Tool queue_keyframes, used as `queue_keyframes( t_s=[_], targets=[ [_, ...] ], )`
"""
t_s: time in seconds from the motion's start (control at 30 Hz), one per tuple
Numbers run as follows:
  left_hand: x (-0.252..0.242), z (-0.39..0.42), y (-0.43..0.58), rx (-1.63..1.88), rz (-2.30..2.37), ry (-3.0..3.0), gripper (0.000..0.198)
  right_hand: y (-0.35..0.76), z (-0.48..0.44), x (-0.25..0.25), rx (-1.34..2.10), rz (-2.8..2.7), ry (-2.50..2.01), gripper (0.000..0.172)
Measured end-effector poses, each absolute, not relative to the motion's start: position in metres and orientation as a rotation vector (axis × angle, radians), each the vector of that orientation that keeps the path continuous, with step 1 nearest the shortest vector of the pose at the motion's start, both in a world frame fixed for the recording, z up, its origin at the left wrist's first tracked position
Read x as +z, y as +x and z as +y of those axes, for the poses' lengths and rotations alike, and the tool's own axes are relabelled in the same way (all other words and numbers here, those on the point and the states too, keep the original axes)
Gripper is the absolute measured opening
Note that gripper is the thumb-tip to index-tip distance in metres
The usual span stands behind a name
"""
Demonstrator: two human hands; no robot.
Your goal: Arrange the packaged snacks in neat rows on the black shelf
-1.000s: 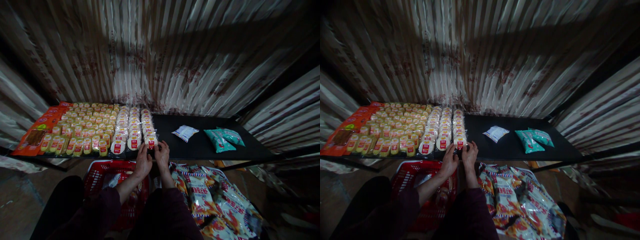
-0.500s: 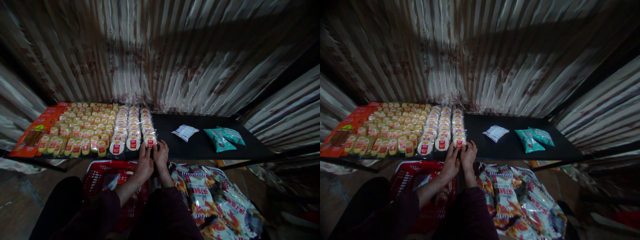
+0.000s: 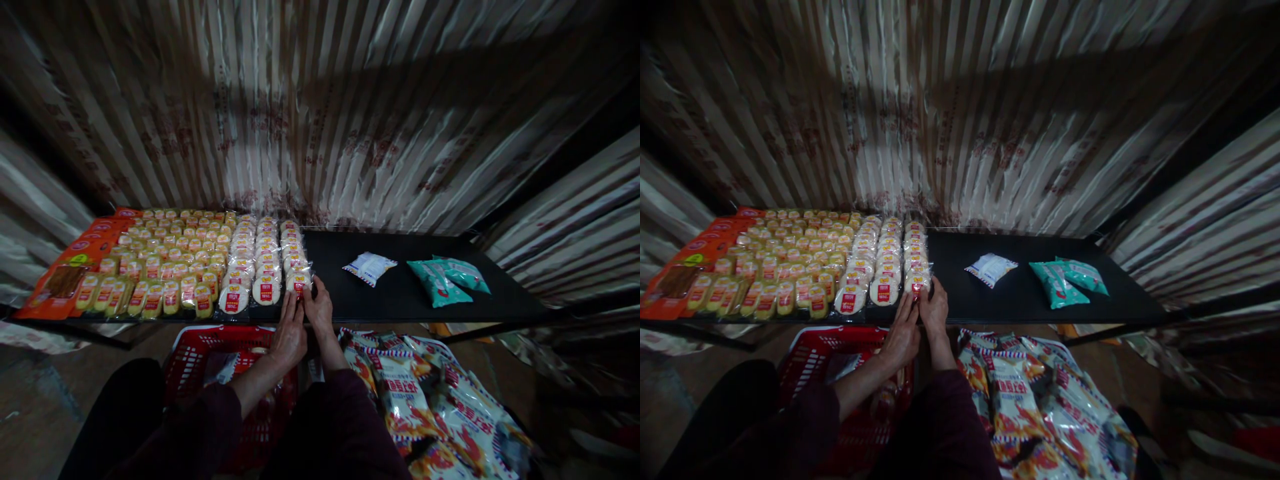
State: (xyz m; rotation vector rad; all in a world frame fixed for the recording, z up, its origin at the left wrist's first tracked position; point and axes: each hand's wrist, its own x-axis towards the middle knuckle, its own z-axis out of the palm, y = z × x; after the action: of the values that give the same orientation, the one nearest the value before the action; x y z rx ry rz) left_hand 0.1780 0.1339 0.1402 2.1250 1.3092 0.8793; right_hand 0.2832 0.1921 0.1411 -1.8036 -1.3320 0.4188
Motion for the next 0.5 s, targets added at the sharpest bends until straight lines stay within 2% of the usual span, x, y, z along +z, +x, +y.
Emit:
queue_keyframes(
  t_s=[0.5],
  targets=[
    [0.1376, 0.1376, 0.1764, 0.892, 1.355, 2.075, 0.064, 0.2787, 0.1953, 0.1385, 0.380, -1.381, -1.793, 0.049]
  ],
)
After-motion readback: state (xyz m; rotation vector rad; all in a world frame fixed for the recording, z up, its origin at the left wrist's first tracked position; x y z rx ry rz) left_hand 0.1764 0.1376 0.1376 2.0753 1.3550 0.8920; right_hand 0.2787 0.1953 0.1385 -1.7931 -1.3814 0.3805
